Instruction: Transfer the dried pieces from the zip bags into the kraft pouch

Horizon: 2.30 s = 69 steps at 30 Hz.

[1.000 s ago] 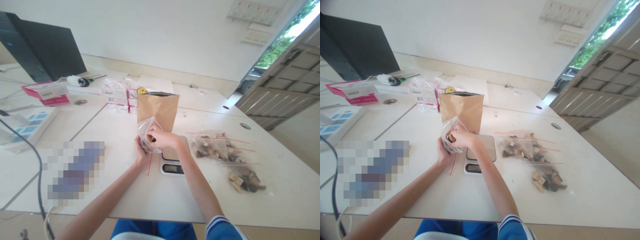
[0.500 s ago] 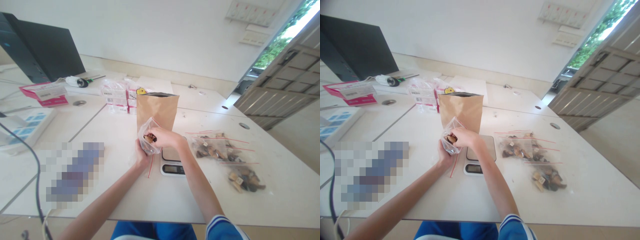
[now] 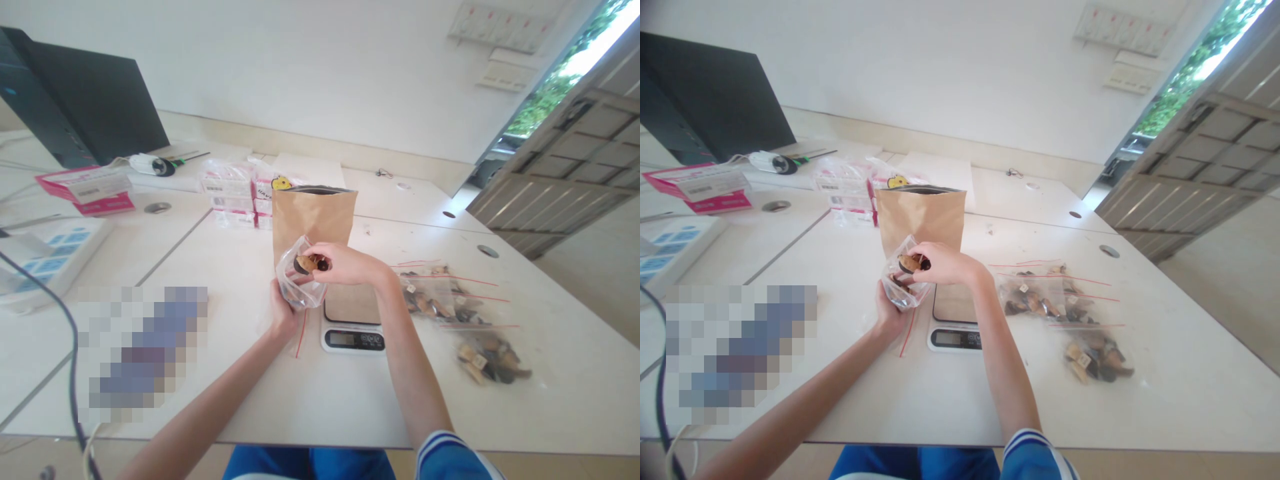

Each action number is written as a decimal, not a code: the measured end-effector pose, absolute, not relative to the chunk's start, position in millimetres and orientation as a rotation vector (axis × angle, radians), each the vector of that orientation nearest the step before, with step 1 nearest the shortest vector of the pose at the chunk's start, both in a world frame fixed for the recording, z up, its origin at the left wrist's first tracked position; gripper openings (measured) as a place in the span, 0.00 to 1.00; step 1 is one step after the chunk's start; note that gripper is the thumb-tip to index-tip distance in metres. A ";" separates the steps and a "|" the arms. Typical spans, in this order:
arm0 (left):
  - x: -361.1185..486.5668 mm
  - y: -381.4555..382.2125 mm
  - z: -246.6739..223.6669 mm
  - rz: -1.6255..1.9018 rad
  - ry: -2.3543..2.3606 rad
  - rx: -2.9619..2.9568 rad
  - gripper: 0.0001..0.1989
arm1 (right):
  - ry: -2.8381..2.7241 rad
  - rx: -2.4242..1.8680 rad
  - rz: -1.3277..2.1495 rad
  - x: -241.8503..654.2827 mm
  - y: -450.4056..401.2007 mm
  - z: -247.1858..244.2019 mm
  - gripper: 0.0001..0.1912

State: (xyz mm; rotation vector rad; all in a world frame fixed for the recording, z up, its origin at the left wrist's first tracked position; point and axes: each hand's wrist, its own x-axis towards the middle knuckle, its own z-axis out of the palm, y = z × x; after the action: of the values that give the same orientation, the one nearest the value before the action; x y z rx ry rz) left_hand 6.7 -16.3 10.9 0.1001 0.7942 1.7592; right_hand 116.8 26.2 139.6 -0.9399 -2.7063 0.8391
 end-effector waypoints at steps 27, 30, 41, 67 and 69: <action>3.7 -19.1 2.2 1.666 0.772 0.232 0.14 | -1.898 -0.660 1.028 143.2 62.8 155.8 0.18; 2.8 -19.1 0.6 1.656 0.756 0.218 0.14 | -1.927 -0.690 0.892 143.3 71.1 169.7 0.17; 1.1 -20.0 5.0 1.654 0.804 0.203 0.16 | -2.256 -0.941 0.154 113.0 84.5 190.6 0.17; 2.5 -22.3 17.1 1.614 0.859 0.204 0.11 | -2.280 -1.029 -0.046 105.1 57.2 151.8 0.12; 2.9 -23.0 19.0 1.614 0.862 0.203 0.10 | -2.270 -1.035 -0.057 104.5 55.1 150.2 0.12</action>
State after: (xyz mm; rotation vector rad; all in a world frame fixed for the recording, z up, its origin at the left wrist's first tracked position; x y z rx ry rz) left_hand 2.9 -23.0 19.0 0.2033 0.8620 1.6143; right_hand 104.5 55.1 150.2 -1.0347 -2.2704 -0.0568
